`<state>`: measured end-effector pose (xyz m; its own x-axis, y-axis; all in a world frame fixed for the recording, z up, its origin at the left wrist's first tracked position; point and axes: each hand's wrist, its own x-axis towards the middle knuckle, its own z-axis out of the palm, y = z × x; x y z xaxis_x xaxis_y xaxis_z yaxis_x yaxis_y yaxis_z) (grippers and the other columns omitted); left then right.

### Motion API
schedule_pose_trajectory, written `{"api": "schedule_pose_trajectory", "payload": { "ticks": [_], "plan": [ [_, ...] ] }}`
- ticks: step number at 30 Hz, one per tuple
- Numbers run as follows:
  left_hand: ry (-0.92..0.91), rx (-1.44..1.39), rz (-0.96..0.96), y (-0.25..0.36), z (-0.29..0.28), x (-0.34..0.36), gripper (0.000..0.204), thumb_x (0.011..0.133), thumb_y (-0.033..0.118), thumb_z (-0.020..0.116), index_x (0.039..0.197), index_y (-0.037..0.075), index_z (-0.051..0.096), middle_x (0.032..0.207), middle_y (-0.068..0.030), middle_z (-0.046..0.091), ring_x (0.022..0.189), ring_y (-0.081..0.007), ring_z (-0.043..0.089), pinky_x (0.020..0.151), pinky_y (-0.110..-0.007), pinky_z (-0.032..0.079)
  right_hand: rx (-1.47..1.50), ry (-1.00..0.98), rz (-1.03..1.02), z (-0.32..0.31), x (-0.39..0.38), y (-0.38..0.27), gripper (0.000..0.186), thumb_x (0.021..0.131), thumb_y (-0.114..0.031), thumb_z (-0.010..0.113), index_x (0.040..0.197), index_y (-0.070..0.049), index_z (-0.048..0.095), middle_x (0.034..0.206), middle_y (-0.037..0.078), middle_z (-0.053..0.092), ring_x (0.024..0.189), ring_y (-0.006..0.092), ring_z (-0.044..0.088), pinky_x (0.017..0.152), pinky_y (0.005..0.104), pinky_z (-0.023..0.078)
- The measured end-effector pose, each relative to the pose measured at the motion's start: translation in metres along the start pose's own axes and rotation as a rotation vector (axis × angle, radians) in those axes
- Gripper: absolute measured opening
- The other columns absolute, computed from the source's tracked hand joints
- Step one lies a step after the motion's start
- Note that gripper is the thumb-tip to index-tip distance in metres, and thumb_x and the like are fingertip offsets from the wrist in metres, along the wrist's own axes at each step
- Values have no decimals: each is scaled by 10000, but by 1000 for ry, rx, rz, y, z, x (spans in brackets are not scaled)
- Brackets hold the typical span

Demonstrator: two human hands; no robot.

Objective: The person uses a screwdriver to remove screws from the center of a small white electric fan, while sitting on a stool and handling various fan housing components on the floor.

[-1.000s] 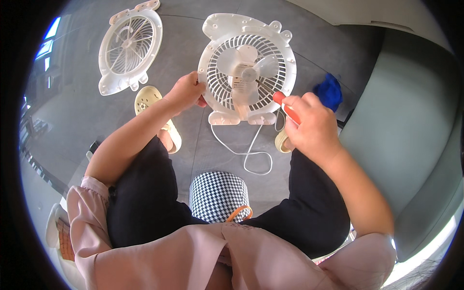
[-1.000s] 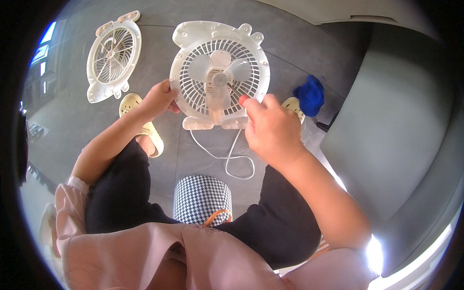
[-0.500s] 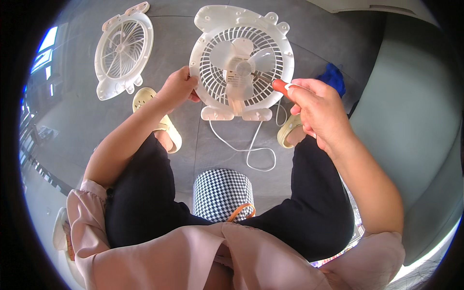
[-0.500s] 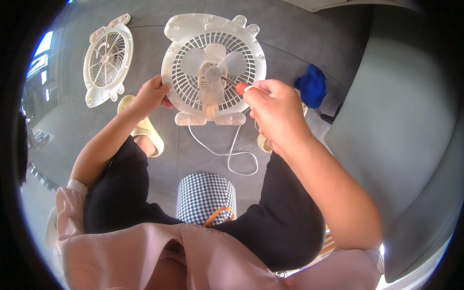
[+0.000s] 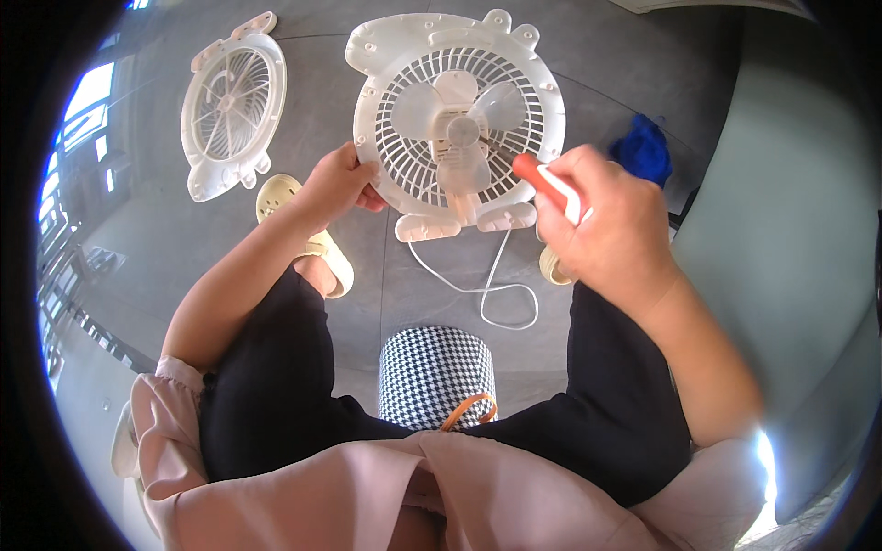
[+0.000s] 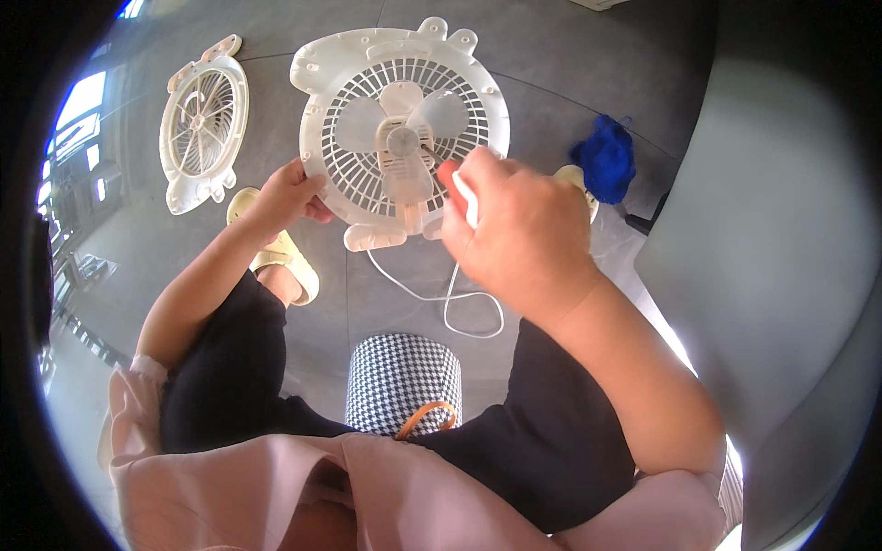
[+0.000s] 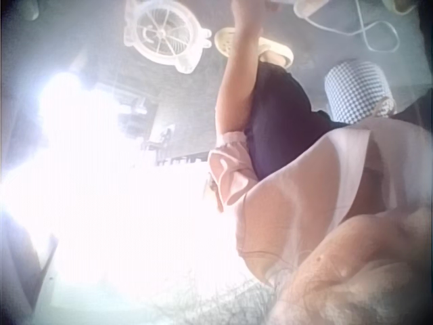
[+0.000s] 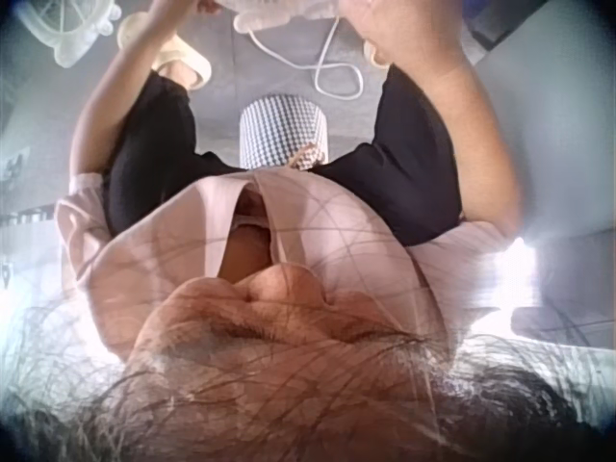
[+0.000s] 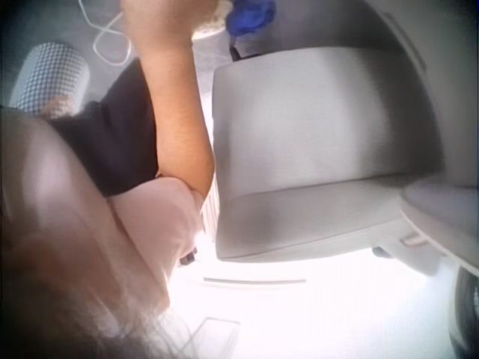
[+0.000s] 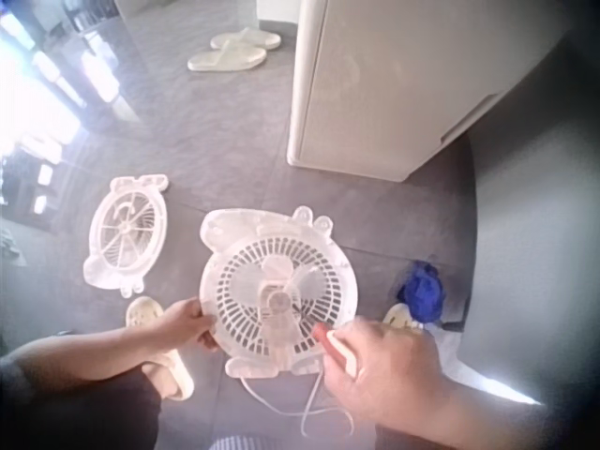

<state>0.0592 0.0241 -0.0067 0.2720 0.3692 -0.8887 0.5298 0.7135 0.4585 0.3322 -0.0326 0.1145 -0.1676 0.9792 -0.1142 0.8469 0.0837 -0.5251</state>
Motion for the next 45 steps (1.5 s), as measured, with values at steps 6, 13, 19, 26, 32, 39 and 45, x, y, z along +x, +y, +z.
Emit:
{"api": "schedule_pose_trajectory", "payload": {
  "ticks": [6,13,19,26,32,39,45],
  "plan": [
    [5,10,-8,-3,0,1,242,942,118,439,1120,-38,493,941,-121,634,732,-180,652,679,-286,558,735,-28,871,-14,8,23,166,816,-139,588,857,20,566,760,67,701,487,47,469,442,230,386],
    [-2,-32,-9,-2,2,-1,247,942,124,443,1112,-48,491,934,-123,629,732,-176,648,676,-292,562,423,-120,464,-14,-10,19,206,779,-145,638,950,-38,594,712,115,667,512,193,560,498,279,431],
    [21,-54,-11,-3,0,-3,270,944,159,471,1106,-56,492,910,-123,627,701,-178,642,671,-292,566,414,-206,356,-37,-4,15,268,788,-44,612,1051,9,618,867,57,649,776,83,593,706,237,472],
    [359,807,239,25,-14,-19,165,818,190,683,830,40,616,848,-70,631,654,-155,615,593,-324,503,750,-36,631,-75,-11,47,309,752,-96,620,1030,38,626,763,39,626,589,38,519,505,175,386],
    [335,1173,1066,50,20,6,414,662,129,751,1048,80,610,1111,-65,582,1160,-259,474,1012,-436,358,792,0,727,-85,-11,61,369,742,-185,609,1033,42,632,711,51,611,531,29,460,425,165,307],
    [187,1321,1006,47,36,53,449,665,83,713,1093,68,582,1149,-61,572,1216,-245,435,1108,-454,263,849,-38,739,-76,-15,65,357,737,-179,611,1021,34,639,758,58,633,530,30,464,426,162,317],
    [201,1221,1145,48,33,62,361,636,27,662,994,41,619,1039,-69,616,1113,-247,506,1061,-409,337,759,-124,716,-73,-15,65,327,726,-161,619,998,18,650,801,59,655,582,50,507,477,179,373]
  ]
}}
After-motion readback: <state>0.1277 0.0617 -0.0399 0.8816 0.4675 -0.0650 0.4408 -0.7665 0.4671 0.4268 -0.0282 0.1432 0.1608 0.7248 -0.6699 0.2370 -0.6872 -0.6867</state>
